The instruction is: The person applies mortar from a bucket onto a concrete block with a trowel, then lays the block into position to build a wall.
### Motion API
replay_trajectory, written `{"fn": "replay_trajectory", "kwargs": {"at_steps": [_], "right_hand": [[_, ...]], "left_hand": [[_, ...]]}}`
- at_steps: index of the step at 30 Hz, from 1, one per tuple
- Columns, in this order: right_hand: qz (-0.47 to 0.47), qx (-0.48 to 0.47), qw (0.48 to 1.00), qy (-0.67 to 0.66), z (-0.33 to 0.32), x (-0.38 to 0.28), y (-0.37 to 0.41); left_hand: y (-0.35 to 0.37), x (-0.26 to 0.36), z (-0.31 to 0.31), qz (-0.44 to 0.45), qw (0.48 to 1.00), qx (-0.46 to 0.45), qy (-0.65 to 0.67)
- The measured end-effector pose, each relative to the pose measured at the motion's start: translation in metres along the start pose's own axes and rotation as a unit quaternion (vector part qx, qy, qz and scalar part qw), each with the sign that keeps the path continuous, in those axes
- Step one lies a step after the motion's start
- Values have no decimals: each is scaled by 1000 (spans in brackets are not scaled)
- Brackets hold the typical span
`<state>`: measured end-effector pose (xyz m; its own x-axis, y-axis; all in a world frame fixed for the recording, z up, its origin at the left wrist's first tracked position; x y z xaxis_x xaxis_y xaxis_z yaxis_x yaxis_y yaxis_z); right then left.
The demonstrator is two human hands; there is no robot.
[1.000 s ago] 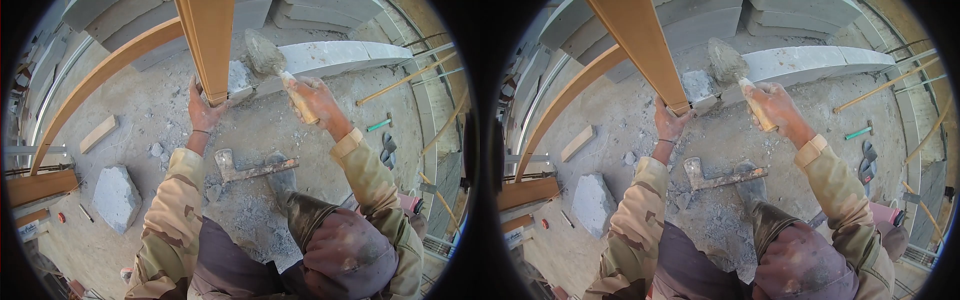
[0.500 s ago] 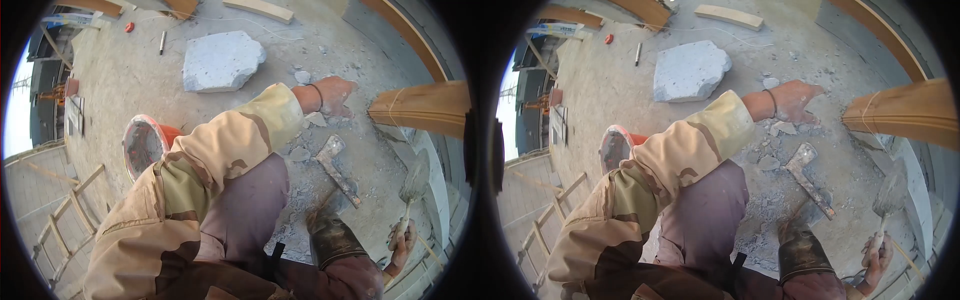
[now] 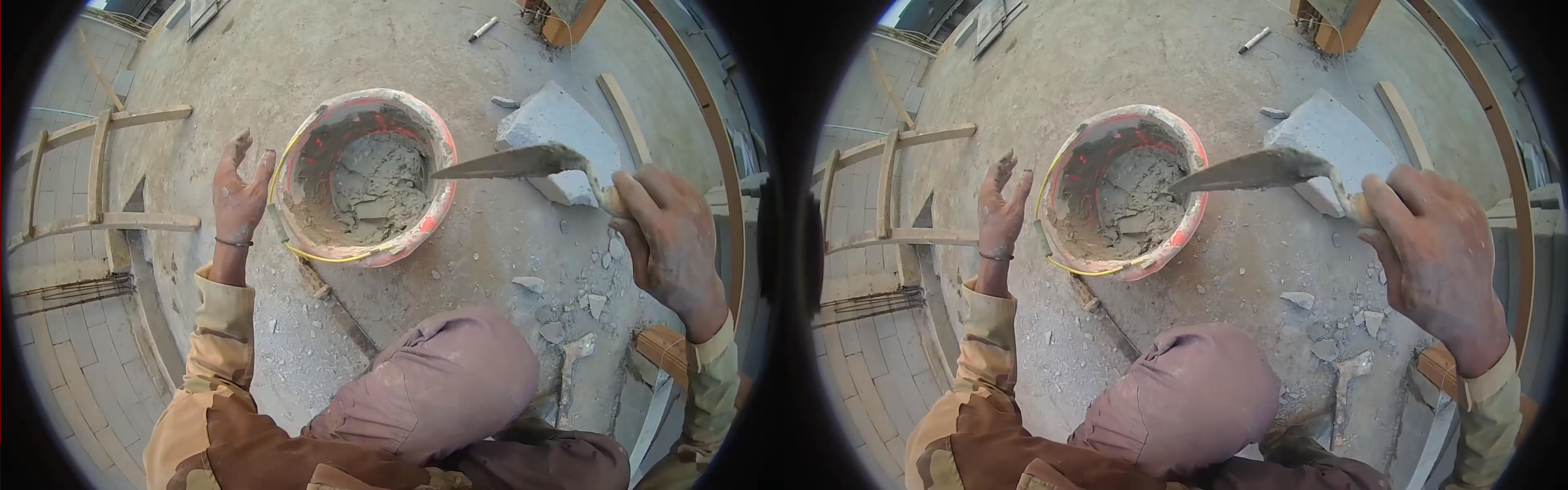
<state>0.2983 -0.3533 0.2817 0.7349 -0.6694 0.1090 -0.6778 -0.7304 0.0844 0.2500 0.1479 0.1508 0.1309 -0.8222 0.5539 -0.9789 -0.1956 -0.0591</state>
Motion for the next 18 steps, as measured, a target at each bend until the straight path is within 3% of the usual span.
{"fn": "replay_trajectory", "kwargs": {"at_steps": [2, 4, 7, 11, 14, 18], "right_hand": [[-31, -88, 992, 80, -14, -26, -79], [-128, -32, 977, 168, -10, -49, -142], [-194, -44, 941, 275, 3, -84, -203], [-239, -102, 890, 374, 7, -121, -230], [-306, -219, 799, 468, 10, -145, -231], [-349, -257, 776, 458, -5, -168, -228]], "left_hand": [[29, -49, 26, -66, 998, 17, 6], [48, -71, 64, -94, 971, -24, 219], [56, -63, 92, -86, 945, 67, 309], [58, -50, 84, -92, 924, 95, 360], [58, -55, 88, -88, 920, 123, 362], [60, -50, 86, -86, 924, 126, 350]]}}
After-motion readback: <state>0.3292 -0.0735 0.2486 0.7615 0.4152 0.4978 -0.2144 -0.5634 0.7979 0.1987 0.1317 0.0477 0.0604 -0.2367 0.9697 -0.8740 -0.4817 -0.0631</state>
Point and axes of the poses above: each hand's wrist, its own y-axis away from the middle knuckle, its own z-axis out of the palm, x = y × z, the point moved 3 cm from there along -y, towards the middle knuckle, and after that the axes turned 11 degrees about -x, right-handed, at the moved point
